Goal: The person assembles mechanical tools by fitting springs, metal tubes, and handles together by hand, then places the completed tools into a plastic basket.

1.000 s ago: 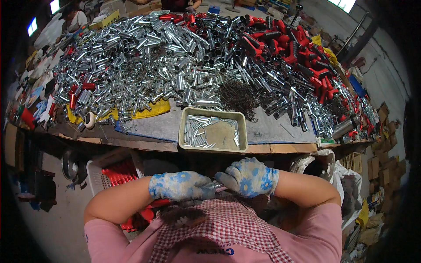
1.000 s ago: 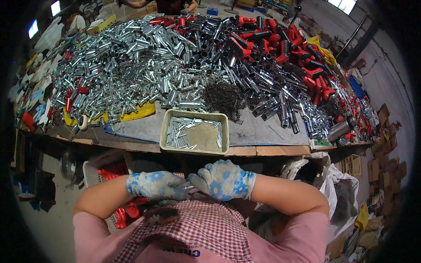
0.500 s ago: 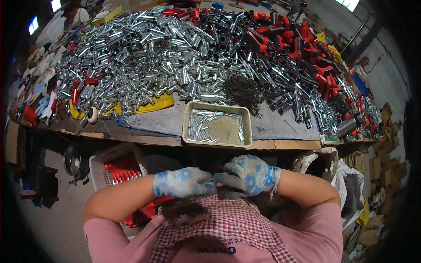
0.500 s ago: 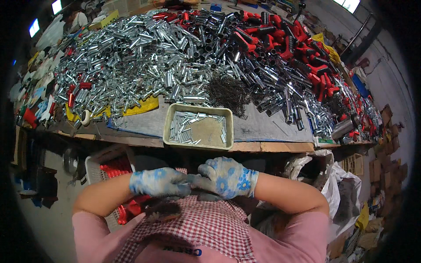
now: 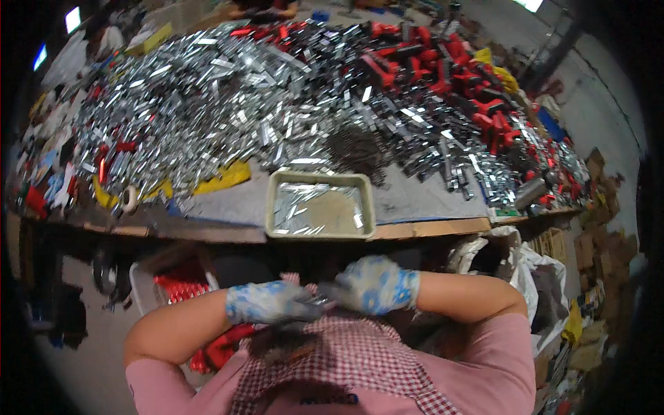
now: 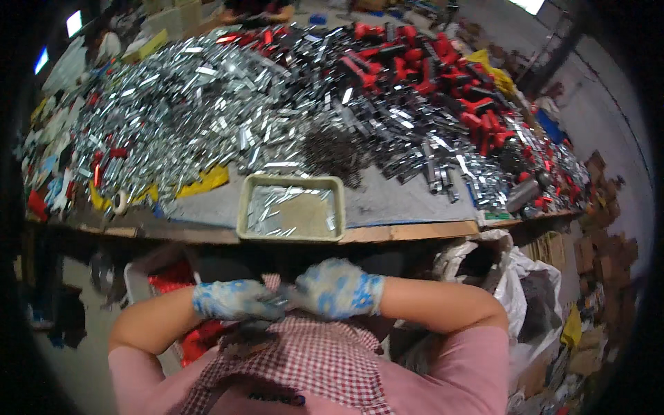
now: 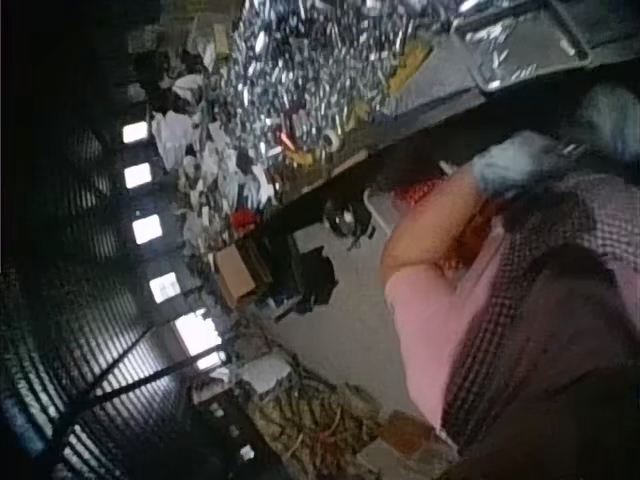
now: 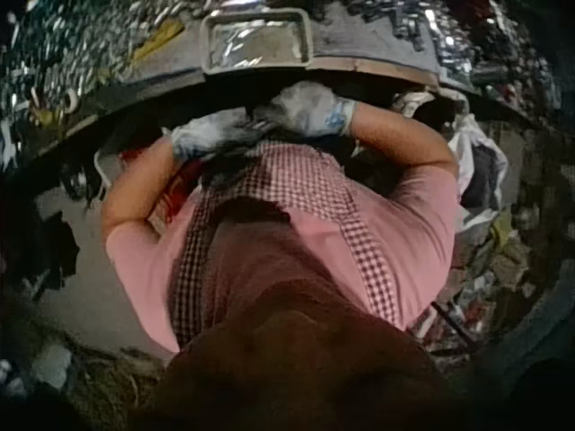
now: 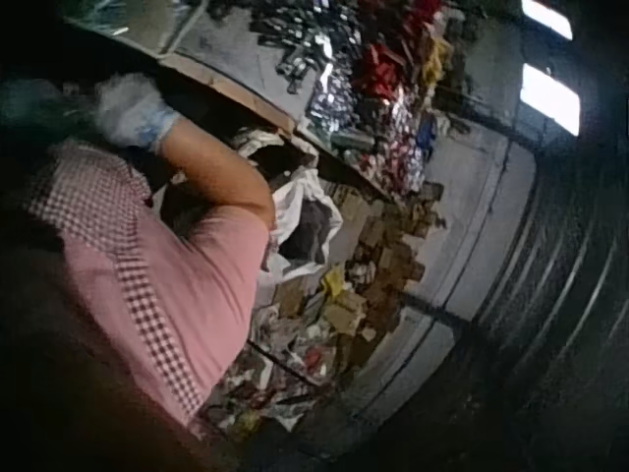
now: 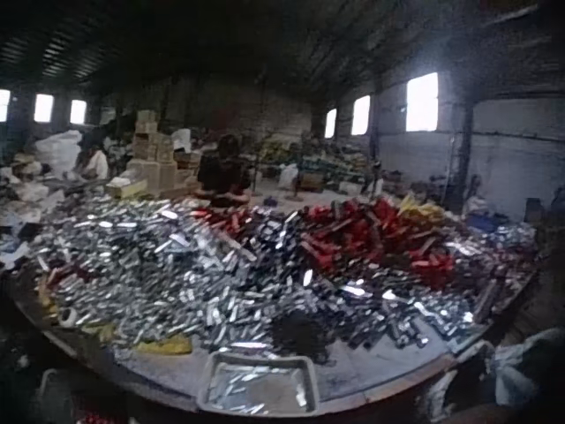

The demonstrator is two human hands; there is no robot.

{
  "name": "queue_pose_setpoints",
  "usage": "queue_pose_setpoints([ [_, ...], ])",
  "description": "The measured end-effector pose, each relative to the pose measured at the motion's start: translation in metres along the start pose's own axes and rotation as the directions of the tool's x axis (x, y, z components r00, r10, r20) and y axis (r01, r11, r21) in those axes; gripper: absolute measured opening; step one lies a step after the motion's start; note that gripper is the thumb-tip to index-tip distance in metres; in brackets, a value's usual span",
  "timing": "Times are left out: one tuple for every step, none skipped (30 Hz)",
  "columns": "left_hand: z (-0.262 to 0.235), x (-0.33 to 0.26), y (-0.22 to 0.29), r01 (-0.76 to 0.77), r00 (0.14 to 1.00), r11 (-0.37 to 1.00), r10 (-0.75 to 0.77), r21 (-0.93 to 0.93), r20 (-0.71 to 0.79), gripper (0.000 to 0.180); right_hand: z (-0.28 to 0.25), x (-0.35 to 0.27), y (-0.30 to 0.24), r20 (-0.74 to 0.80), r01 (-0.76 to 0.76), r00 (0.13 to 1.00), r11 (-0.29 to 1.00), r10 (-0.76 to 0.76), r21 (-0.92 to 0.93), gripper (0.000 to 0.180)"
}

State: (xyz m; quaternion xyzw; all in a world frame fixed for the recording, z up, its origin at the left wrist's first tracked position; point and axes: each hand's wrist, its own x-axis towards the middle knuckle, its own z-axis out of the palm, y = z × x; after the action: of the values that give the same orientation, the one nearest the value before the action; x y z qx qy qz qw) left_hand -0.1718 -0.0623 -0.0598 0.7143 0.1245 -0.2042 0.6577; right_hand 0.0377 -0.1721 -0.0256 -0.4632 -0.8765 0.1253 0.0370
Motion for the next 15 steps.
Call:
queue_pose_setpoints([
  [-0.006,0.005,-0.011,-0.025,0.999,0.999,0.024,0.036,0.025,0.031,-0.007,0.002,-0.001,0.146,0.045,0.988,0.999,-0.044,-0.002,0.031],
  [-0.006,0.006,-0.028,-0.021,0.991,0.981,0.047,-0.191,0.128,0.038,-0.005,0.006,0.002,0.133,0.015,0.991,1.000,-0.012,-0.022,0.031],
  [-0.003,0.006,-0.037,0.016,0.972,0.912,0.082,-0.411,0.220,0.045,0.002,0.011,0.003,0.127,0.046,0.991,0.999,-0.046,0.009,0.031],
  [-0.003,0.009,-0.038,0.015,0.965,0.918,0.089,-0.396,0.245,0.045,0.005,0.013,0.002,0.125,0.069,0.989,0.996,-0.075,0.048,0.031],
  [-0.002,0.010,-0.038,0.097,0.969,0.953,-0.026,-0.285,0.245,0.042,0.005,0.012,0.000,0.123,0.044,0.991,0.998,-0.049,0.042,0.031],
  [0.001,0.009,-0.037,0.186,0.964,0.966,-0.143,-0.180,0.224,0.039,0.003,0.014,-0.004,0.173,0.003,0.985,0.999,-0.010,0.044,0.030],
  [0.005,0.004,-0.023,0.190,0.961,0.966,-0.145,-0.176,0.237,0.039,0.004,0.013,-0.006,0.224,-0.038,0.974,0.998,0.026,0.049,0.031],
  [0.012,-0.004,-0.005,0.034,0.999,0.959,-0.027,0.283,-0.026,0.035,0.018,0.009,-0.002,0.160,-0.047,0.987,0.984,0.018,0.174,0.025],
  [0.020,-0.011,0.008,0.007,0.956,0.717,0.199,0.697,-0.214,0.032,0.036,0.006,0.004,0.159,-0.037,0.987,0.983,0.008,0.182,0.025],
  [0.026,-0.010,0.009,-0.001,0.900,0.619,0.344,0.785,-0.270,0.031,0.055,0.003,0.014,0.109,-0.064,0.994,0.762,-0.008,0.644,0.024],
  [0.031,-0.010,0.010,0.030,0.897,0.632,0.325,0.774,-0.300,0.031,0.066,0.004,0.018,0.065,-0.052,0.998,0.340,-0.025,0.939,0.024],
  [0.034,-0.011,0.009,0.104,0.864,0.556,0.361,0.825,-0.352,0.031,0.031,0.007,0.007,0.531,-0.531,0.847,-0.010,0.023,0.847,0.024],
  [0.038,-0.012,0.012,0.177,0.829,0.470,0.402,0.865,-0.388,0.032,0.039,0.001,0.008,0.534,-0.534,0.846,-0.005,-0.011,0.846,0.024],
  [0.037,-0.014,0.019,0.174,0.852,0.497,0.356,0.850,-0.383,0.033,0.052,-0.005,0.011,0.567,-0.564,0.822,-0.213,-0.054,0.798,0.026],
  [0.035,-0.014,0.022,0.203,0.848,0.508,0.337,0.837,-0.410,0.033,0.060,-0.008,0.015,0.595,-0.581,0.797,-0.404,-0.104,0.707,0.030],
])
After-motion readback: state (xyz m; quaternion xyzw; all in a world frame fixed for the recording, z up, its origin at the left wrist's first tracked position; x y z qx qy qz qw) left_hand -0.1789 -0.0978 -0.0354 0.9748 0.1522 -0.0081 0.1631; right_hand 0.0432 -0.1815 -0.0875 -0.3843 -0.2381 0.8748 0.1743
